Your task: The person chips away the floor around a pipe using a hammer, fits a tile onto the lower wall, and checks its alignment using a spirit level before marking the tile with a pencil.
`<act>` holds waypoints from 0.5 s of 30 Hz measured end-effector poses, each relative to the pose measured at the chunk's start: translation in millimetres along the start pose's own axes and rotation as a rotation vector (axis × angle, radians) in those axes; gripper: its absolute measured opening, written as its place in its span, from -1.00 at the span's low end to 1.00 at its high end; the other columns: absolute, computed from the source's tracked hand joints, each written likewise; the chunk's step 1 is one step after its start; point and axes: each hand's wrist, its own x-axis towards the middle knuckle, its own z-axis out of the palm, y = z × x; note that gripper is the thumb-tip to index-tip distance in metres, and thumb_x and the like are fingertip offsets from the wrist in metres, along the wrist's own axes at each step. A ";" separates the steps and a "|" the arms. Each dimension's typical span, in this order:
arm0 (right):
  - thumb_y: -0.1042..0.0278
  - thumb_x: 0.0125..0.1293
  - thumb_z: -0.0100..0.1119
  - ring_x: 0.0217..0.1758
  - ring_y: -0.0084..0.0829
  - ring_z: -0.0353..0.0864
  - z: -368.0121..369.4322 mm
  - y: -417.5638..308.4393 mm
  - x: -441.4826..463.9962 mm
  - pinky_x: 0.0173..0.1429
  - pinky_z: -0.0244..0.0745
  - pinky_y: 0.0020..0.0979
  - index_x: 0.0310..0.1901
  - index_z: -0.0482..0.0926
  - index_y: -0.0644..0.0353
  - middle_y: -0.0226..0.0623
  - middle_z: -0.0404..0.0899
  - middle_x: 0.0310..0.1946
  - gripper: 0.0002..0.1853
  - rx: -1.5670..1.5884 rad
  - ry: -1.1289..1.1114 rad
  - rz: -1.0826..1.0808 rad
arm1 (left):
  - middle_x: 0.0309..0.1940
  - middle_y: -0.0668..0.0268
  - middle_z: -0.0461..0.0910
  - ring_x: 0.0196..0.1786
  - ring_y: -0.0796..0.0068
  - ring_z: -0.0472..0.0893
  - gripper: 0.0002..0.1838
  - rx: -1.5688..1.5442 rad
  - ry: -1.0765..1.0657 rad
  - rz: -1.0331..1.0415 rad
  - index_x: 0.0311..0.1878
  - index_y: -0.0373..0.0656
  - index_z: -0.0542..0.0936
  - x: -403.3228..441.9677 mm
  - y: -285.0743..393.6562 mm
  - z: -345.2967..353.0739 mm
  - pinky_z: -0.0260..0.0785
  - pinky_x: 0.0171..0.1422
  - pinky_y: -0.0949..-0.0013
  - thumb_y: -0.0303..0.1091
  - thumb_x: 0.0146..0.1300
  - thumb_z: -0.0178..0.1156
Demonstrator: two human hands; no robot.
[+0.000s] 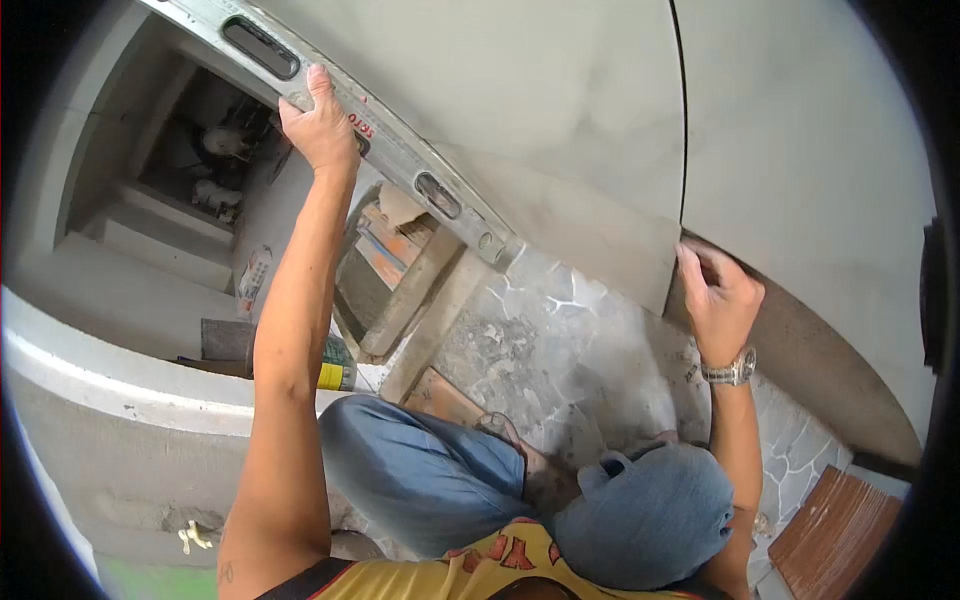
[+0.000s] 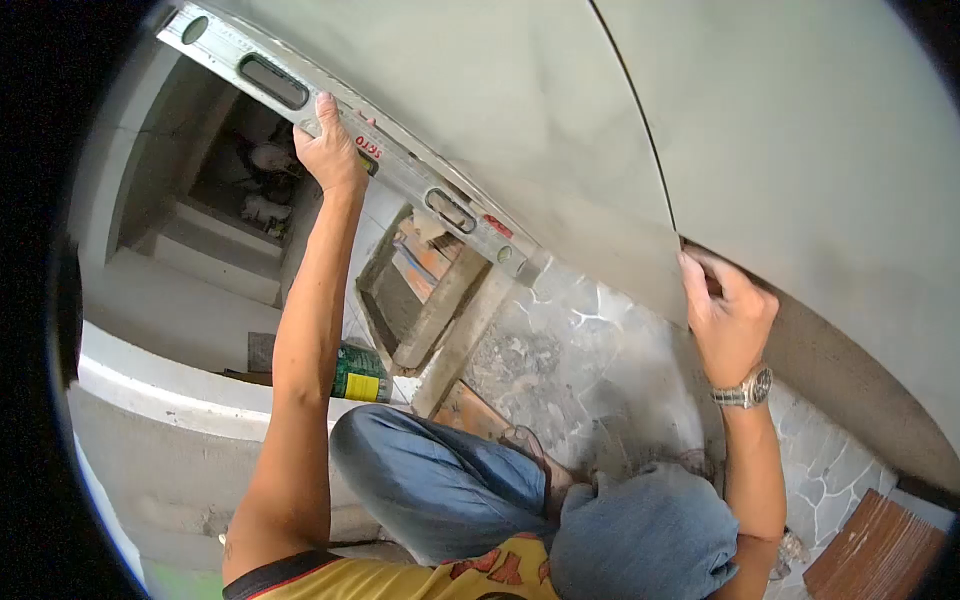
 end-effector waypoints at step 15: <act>0.39 0.22 0.45 -0.48 -0.41 0.76 2.1 2.9 -0.7 -0.31 0.60 -0.50 -0.25 0.79 0.18 -0.22 0.74 -0.49 -0.90 -0.089 0.015 0.002 | -0.12 0.20 0.66 -0.12 0.41 0.62 -0.59 0.152 0.076 0.177 0.05 -0.40 0.51 -15.9 -82.9 12.2 0.48 0.01 0.31 -0.20 0.43 0.30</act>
